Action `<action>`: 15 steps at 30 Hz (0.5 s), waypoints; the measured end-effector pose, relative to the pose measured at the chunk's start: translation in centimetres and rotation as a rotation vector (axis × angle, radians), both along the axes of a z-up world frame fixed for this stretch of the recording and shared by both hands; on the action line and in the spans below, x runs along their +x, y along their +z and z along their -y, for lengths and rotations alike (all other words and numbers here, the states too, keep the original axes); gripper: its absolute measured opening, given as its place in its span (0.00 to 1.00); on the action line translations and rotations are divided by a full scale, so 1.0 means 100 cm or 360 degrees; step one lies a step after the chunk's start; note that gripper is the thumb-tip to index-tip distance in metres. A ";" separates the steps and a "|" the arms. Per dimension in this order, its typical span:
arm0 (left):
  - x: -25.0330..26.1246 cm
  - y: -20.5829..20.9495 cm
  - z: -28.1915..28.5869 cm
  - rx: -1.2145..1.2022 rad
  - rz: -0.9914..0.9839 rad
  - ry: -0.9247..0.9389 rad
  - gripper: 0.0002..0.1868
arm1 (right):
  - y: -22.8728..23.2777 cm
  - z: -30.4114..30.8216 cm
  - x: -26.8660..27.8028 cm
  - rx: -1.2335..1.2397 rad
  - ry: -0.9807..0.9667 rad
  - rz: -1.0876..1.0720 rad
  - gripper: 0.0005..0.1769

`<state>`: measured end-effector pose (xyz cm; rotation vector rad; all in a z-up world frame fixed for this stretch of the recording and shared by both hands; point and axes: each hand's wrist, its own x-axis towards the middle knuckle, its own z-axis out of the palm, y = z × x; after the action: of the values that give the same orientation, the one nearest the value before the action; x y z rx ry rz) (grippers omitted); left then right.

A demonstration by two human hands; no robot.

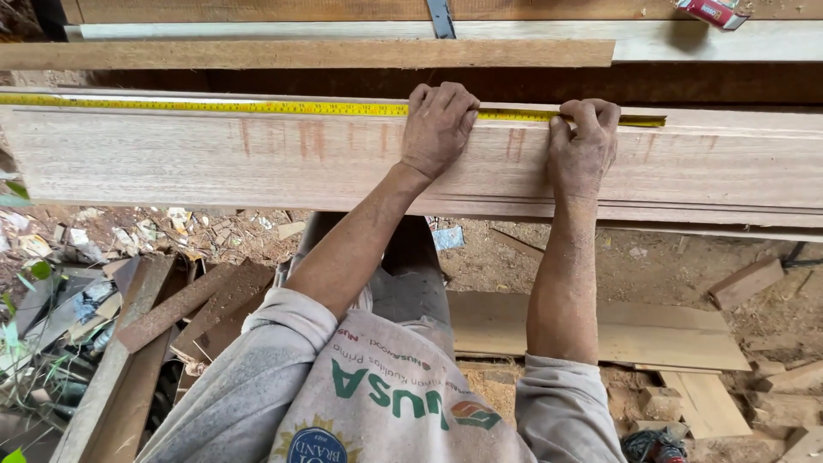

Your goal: Measuring and marking dimensions on wooden boards using a tape measure, pencil, and square.

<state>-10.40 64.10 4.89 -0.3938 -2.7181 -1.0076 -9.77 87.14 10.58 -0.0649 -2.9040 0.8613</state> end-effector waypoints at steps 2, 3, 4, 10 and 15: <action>-0.001 0.004 0.001 0.0003 -0.0038 -0.0011 0.03 | 0.004 0.003 0.000 -0.0035 -0.0013 -0.0005 0.10; -0.001 0.005 0.001 -0.0008 -0.0040 -0.0017 0.03 | 0.004 0.003 0.000 -0.0037 -0.0030 -0.0020 0.11; 0.000 0.006 0.001 -0.0018 -0.0042 -0.0023 0.03 | 0.004 0.004 0.001 -0.0038 -0.0046 -0.0034 0.11; 0.001 -0.004 0.000 -0.0054 -0.0014 -0.0026 0.02 | 0.025 -0.013 0.015 -0.0751 -0.0228 -0.0395 0.24; 0.001 -0.008 -0.001 -0.0068 0.0006 -0.0040 0.03 | 0.203 0.002 0.040 -0.0818 -0.0335 -0.0854 0.22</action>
<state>-10.27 64.22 4.08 -0.4349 -2.7486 -0.9584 -5.79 86.92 30.88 -0.1514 -2.0927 1.3174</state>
